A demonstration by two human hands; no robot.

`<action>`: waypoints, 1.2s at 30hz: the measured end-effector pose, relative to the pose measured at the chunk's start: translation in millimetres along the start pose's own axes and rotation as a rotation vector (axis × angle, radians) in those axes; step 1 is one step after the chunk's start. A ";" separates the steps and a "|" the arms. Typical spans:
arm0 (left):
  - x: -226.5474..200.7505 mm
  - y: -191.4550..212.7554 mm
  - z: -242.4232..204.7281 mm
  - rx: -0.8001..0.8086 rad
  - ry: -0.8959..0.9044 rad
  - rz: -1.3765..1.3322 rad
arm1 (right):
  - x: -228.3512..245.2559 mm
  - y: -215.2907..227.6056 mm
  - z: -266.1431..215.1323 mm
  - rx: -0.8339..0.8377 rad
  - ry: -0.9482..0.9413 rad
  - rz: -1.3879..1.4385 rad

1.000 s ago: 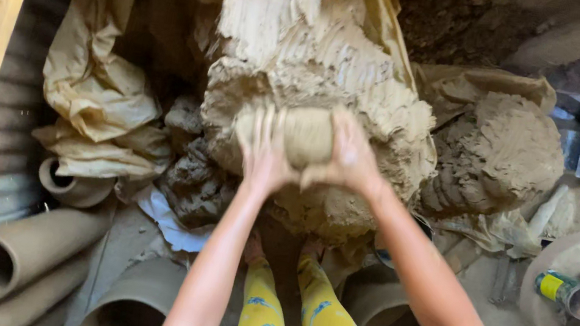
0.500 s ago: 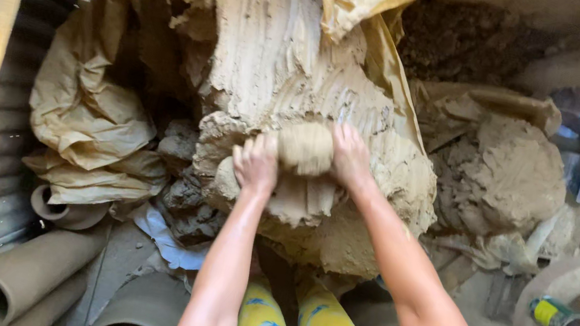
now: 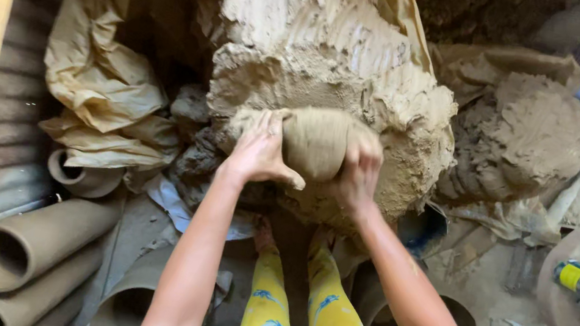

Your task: The person kneads a large mass of clay by hand, repeatedly folding and pressing it against a work surface covered in paper.

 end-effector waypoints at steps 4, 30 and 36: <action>-18.4 -36.2 -15.6 0.260 0.109 0.383 | 25.4 16.3 -28.4 0.437 -0.062 -0.280; 101.6 -86.0 83.6 -0.285 0.237 0.322 | -172.0 -131.2 46.5 0.362 -0.470 -0.121; 6.5 -20.0 -19.4 -0.033 0.057 0.202 | -37.1 -17.4 -17.0 0.065 -0.120 0.016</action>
Point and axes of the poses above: each hand's wrist, its own z-axis towards the middle knuckle, its own y-axis out of the back of the hand, x = y × z, the point moved 10 cm from there along z, towards the middle knuckle, and after that the axes turned 6 degrees about -x, right-handed, at the moved point
